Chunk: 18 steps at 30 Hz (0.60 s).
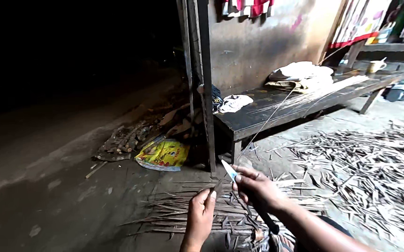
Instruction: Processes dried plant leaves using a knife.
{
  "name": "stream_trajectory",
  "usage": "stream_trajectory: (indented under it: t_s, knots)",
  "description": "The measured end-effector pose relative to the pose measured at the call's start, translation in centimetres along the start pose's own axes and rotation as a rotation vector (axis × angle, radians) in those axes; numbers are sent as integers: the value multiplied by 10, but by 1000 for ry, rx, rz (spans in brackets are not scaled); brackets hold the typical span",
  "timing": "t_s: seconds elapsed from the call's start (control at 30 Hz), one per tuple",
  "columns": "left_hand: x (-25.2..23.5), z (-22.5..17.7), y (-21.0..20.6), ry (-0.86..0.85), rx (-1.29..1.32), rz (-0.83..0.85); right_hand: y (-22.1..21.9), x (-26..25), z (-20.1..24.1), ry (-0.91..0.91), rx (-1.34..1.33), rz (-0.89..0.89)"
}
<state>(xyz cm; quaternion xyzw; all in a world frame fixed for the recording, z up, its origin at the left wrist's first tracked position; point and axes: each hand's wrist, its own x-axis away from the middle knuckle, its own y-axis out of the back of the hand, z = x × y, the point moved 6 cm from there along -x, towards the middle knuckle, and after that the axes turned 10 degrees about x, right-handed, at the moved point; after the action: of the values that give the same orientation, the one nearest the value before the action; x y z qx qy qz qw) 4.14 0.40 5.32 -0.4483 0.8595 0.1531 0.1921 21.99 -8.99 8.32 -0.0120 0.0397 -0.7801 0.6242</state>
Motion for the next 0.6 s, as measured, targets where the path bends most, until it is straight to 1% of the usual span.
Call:
stream_trajectory:
  t_s: [0.13, 0.2, 0.33, 0.4, 0.47, 0.6]
  knots:
    - [5, 8, -2, 325, 351, 135, -13, 5, -14, -3, 41, 142]
    - [8, 7, -3, 398, 451, 170, -9, 2, -12, 11, 48, 154]
    - [8, 3, 2, 365, 450, 147, 16, -11, 18, 72, -11, -16]
    - [8, 3, 5, 347, 451, 124, 20, -14, 30, 67, -19, -34]
    - [8, 2, 4, 339, 474, 122, 10, -9, 29, 26, 19, 23]
    - [8, 1, 1, 348, 506, 127, -20, 5, 2, -53, -4, 185]
